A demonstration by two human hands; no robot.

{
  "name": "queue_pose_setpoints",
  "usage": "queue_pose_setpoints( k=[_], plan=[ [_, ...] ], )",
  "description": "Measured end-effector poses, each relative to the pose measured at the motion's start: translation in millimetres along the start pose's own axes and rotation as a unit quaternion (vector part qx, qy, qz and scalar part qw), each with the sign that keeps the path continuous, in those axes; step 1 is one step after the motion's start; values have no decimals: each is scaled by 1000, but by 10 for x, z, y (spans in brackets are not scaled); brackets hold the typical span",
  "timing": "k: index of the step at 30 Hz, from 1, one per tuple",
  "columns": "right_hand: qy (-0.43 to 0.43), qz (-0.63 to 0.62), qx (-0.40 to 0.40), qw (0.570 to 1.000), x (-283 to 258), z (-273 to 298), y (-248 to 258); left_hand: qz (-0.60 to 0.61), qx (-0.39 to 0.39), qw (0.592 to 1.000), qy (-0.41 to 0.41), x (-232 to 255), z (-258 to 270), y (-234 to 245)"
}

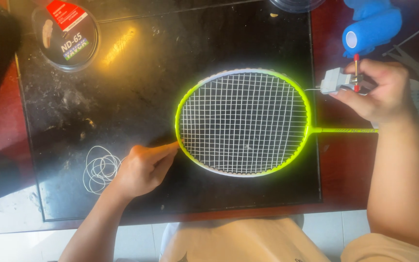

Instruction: The person strings a badminton racket by hand, threading a string through the frame's grommets and securing it with a metal clamp. They pull the string tight and move the clamp to maintain tension while continuing the process around the racket head.

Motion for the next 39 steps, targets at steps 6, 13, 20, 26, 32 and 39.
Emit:
queue_pose_setpoints(
  k=[6, 13, 20, 26, 32, 39],
  plan=[
    [16, 64, -5, 998, -51, -12, 4, -21, -5, 999, 24, 68, -16, 3],
    [1, 63, -23, 998, 73, 13, 86, -65, 25, 997, -39, -38, 36, 13],
    [15, 8, -7, 1000, 165, 36, 156, -60, 26, 995, -69, -78, -28, 174],
    [32, 45, -9, 998, 72, -9, 121, -85, 27, 994, -65, -114, -20, 206],
    [47, 48, -16, 998, -59, -50, 3, -155, 27, 984, -79, -19, -124, 184],
    [51, 1, -31, 998, -132, -74, -47, -271, -108, 952, -87, 195, -388, 480]
  ],
)
Point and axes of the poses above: each hand's wrist, its own z-axis away from the middle knuckle, its own y-axis out of the back of the hand, x = y × z, the point moved 1 cm from there along -z, towards the middle knuckle, and after that the axes turned 15 degrees about -z, right-handed, at the moved point
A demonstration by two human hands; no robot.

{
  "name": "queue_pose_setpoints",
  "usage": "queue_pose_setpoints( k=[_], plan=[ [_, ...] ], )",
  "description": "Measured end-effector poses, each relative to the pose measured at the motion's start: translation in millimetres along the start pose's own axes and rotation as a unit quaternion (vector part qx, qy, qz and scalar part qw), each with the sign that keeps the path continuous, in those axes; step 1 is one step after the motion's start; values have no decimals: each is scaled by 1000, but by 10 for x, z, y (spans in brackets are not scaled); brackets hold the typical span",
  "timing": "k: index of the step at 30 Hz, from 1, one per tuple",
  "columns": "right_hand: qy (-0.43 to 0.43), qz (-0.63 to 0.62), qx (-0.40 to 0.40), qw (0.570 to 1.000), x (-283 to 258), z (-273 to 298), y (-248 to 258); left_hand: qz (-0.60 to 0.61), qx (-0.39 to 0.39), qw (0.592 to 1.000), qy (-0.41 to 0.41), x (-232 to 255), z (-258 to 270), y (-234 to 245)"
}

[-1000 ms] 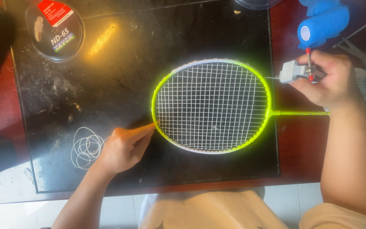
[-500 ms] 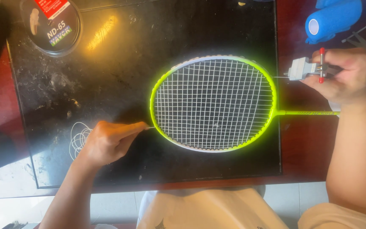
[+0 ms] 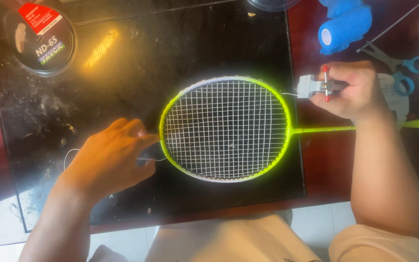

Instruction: The person strings a badminton racket by hand, threading a string through the frame's grommets and securing it with a metal clamp. They pull the string tight and move the clamp to maintain tension while continuing the process around the racket head.

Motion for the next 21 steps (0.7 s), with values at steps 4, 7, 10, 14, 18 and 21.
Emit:
queue_pose_setpoints(
  k=[4, 7, 10, 14, 18, 21],
  plan=[
    [7, 18, -3, 1000, -18, -44, 3, 5, 42, 999, -26, 242, -419, 544],
    [7, 21, -4, 1000, -57, -64, -18, 5, 190, 972, -141, 654, -1073, 761],
    [22, 33, -8, 999, -119, -91, -47, 50, 348, 902, -252, 1041, -1836, 601],
    [36, 5, 2, 999, 93, -35, 11, -32, 275, 912, -302, 1281, -2472, 260],
    [-37, -16, 16, 999, 91, -18, -38, -17, 264, 903, -339, 1317, -2622, 259],
    [-24, -46, 9, 999, 110, 8, -41, -60, 246, 907, -336, 1397, -2643, 279]
  ],
)
Point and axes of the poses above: each hand's wrist, its own z-axis away from the middle knuckle, its own y-axis out of the back of the hand, x = y × z, the point moved 1 cm from there along -z, towards the middle knuckle, and after that the axes turned 15 degrees about -z, right-handed, at the moved point
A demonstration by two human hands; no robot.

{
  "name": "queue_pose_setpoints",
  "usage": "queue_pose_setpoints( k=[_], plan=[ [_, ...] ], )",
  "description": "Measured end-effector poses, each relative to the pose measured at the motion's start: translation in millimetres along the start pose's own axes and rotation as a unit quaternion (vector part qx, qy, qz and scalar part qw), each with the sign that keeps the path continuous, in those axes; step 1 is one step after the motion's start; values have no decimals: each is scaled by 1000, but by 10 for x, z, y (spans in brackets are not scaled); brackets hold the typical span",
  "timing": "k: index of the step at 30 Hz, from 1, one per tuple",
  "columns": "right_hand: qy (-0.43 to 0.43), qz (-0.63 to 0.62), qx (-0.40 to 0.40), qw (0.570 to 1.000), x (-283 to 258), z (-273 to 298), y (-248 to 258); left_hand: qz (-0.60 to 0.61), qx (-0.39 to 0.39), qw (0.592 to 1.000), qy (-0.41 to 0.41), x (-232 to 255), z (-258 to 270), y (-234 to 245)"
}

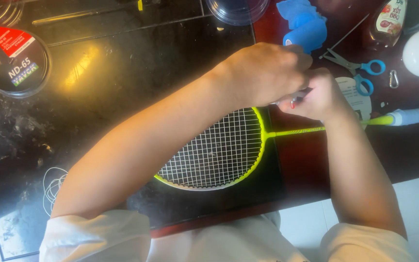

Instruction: The person strings a badminton racket by hand, threading a string through the frame's grommets and securing it with a metal clamp. They pull the string tight and move the clamp to maintain tension while continuing the process around the racket head.

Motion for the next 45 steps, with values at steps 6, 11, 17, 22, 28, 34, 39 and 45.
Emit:
queue_pose_setpoints(
  k=[6, 11, 17, 22, 28, 34, 39, 45],
  plan=[
    [1, 33, 19, 999, 12, 12, -13, 19, -44, 999, 20, 93, -77, 135],
    [40, 11, 15, 999, 87, -14, 13, 5, -83, 994, 75, 101, -72, 70],
    [-77, -144, 56, 985, -5, -52, -39, 175, -23, 984, 24, -106, -101, 20],
    [1, -64, -11, 998, 60, -31, 30, 178, -153, 972, 11, -132, -227, 98],
    [-91, -21, 23, 995, -182, -96, -46, -11, -175, 981, 84, -42, -339, 159],
    [-43, 45, 3, 998, -139, -57, 47, -12, -20, 980, 199, -291, 144, 141],
    [-168, 56, 81, 981, -316, -113, 32, 95, -171, 939, 285, -228, 855, 83],
    [23, 168, 72, 983, -368, -144, 13, 130, -4, 944, 303, -20, 1233, -290]
  ],
)
Point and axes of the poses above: each hand's wrist, its own z-axis away from the middle knuckle, its own y-axis out of the back of the hand, x = y × z, the point moved 1 cm from there along -z, towards the middle knuckle, and after that the axes turned 15 degrees about -z, right-handed, at the moved point
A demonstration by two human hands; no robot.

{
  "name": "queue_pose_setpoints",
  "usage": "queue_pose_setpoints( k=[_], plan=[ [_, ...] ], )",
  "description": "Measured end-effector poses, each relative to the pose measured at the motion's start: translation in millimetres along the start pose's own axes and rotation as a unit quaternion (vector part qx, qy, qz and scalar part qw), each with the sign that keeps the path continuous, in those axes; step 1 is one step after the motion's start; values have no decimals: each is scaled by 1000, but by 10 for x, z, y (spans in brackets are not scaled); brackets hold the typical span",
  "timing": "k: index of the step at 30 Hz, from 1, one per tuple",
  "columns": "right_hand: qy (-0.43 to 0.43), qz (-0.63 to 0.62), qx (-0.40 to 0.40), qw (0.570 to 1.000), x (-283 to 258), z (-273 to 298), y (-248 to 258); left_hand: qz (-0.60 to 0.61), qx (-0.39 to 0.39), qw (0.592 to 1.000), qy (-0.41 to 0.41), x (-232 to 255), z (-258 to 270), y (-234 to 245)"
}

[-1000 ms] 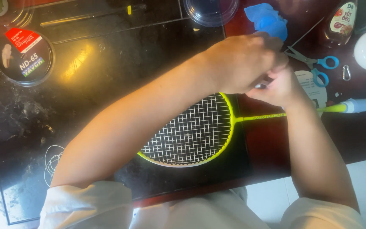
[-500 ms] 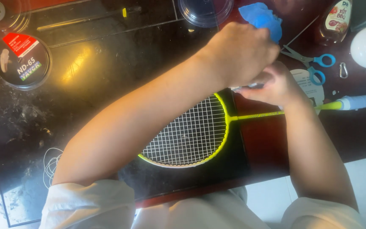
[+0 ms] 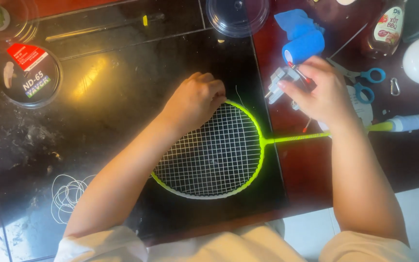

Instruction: The person strings a badminton racket by hand, threading a string through the frame's grommets and securing it with a metal clamp. They pull the string tight and move the clamp to maintain tension while continuing the process around the racket head.

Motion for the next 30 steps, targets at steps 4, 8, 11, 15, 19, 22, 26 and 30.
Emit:
queue_pose_setpoints(
  k=[4, 8, 11, 15, 19, 22, 26, 30],
  plan=[
    [-103, -16, 22, 994, -118, -60, -45, 9, -18, 1000, -15, 7, 78, 77],
    [-132, 29, 57, 989, -97, -55, -78, 38, -28, 998, -37, 102, 132, 181],
    [-114, 64, 64, 989, -108, -41, -82, 31, -37, 999, -17, 177, 145, 181],
    [-54, 135, 65, 987, -138, -4, -52, 61, -12, 998, -16, 220, 175, 283],
    [-24, 197, 120, 973, -443, 43, -36, 106, 2, 994, -19, 317, 203, 577],
    [-205, 11, 32, 978, -619, -10, -215, 94, 4, 995, -18, 384, 203, 705],
    [-318, -264, -127, 902, -510, -51, -477, 91, 19, 996, -18, 431, 221, 778],
    [-311, -392, -118, 858, -394, 29, -513, 90, 23, 996, -16, 430, 224, 818]
  ],
)
Point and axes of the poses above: each hand's wrist, its own z-axis away from the middle knuckle, its own y-axis out of the back of the hand, x = y × z, the point moved 1 cm from there along -z, towards the middle knuckle, and after that the axes turned 15 degrees about -z, right-handed, at the moved point
